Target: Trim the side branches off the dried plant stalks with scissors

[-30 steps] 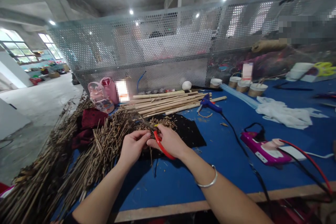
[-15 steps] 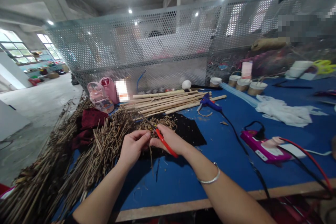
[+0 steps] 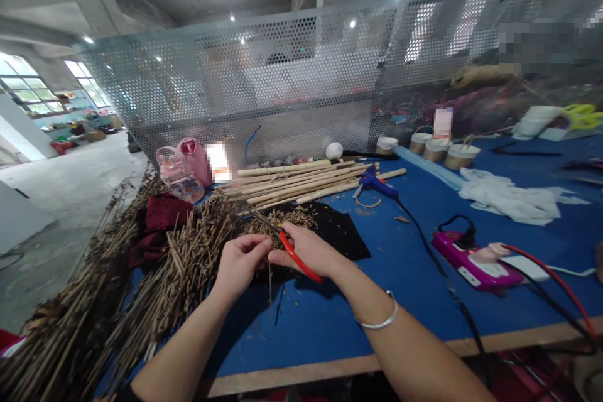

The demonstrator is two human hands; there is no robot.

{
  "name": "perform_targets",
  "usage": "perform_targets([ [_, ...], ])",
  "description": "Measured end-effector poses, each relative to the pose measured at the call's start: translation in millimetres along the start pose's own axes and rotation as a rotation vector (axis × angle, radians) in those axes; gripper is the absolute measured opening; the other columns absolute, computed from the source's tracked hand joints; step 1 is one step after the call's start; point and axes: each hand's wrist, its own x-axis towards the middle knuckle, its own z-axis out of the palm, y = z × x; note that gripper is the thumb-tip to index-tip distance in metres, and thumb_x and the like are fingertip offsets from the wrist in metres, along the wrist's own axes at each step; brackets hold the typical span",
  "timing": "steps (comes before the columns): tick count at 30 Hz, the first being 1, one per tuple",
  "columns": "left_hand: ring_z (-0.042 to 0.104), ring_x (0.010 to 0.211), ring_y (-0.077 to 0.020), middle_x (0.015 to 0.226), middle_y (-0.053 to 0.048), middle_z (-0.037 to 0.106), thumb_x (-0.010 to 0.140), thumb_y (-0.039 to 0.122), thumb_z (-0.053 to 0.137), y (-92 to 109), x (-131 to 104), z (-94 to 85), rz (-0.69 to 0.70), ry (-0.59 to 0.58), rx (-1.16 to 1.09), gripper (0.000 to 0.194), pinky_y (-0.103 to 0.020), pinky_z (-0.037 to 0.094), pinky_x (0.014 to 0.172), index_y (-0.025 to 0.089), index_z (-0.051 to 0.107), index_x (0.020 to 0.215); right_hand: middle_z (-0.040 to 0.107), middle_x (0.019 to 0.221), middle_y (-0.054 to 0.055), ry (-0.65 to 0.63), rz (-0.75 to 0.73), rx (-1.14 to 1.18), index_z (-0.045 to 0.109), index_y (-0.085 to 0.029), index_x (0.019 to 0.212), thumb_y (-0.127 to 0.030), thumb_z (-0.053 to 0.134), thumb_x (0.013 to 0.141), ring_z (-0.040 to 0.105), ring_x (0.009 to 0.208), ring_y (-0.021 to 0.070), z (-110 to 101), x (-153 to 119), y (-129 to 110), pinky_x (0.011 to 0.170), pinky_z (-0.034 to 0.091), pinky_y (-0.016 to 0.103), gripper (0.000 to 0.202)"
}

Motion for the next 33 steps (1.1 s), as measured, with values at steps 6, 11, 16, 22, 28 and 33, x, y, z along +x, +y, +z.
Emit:
perform_targets([
  [6,0.046,0.043,-0.0069,0.050,0.000,0.057,0.067,0.034,0.064,-1.5,1.0,0.2,0.009,-0.009,0.001,0.025,-0.018,0.035,0.042,0.010,0.067,0.072,0.045,0.062,-0.005,0.016,0.033,-0.062,0.046,-0.018,0.083,-0.053,0.061,0.067,0.034,0.054,0.0085,-4.5,0.4,1.6,0.049,0.029,0.020,0.041],
  [11,0.047,0.043,-0.0072,0.050,-0.001,0.058,0.067,0.033,0.064,-1.0,1.3,0.2,-0.001,0.001,-0.006,0.024,-0.018,0.034,0.042,0.010,0.067,0.073,0.043,0.058,-0.005,0.033,0.083,-0.054,0.045,-0.018,0.076,-0.054,0.063,0.064,0.034,0.052,0.0077,-1.9,1.4,0.5,0.046,0.027,0.019,0.042],
  [16,0.048,0.043,-0.0076,0.051,-0.001,0.058,0.065,0.033,0.065,1.8,1.1,0.1,-0.002,0.022,-0.034,0.024,-0.018,0.035,0.042,0.010,0.066,0.072,0.042,0.056,-0.005,0.068,0.100,0.006,0.045,-0.017,0.070,-0.055,0.063,0.062,0.032,0.050,0.0069,1.6,4.7,3.5,0.046,0.027,0.019,0.042],
  [22,0.047,0.042,-0.0070,0.050,0.000,0.056,0.066,0.032,0.065,2.5,0.5,-0.3,0.005,0.041,-0.052,0.023,-0.017,0.034,0.041,0.009,0.065,0.070,0.043,0.055,-0.005,0.061,0.117,-0.057,0.044,-0.018,0.068,-0.055,0.061,0.064,0.034,0.050,0.0079,-0.1,5.1,0.4,0.046,0.028,0.019,0.040],
  [28,0.045,0.041,-0.0061,0.051,0.000,0.055,0.065,0.031,0.066,-0.2,2.2,-1.3,0.024,0.048,-0.048,0.022,-0.018,0.033,0.041,0.009,0.065,0.071,0.050,0.064,-0.003,0.072,0.082,-0.137,0.046,-0.020,0.080,-0.052,0.063,0.064,0.042,0.056,0.0105,-0.6,1.3,-4.8,0.049,0.030,0.020,0.040],
  [33,0.046,0.042,-0.0064,0.050,0.001,0.055,0.065,0.031,0.066,-0.8,3.8,-1.0,0.025,0.051,-0.058,0.022,-0.018,0.034,0.041,0.009,0.065,0.071,0.047,0.059,-0.003,0.091,0.100,-0.138,0.047,-0.019,0.072,-0.054,0.060,0.065,0.040,0.053,0.0096,1.0,4.4,1.9,0.049,0.029,0.020,0.038],
])
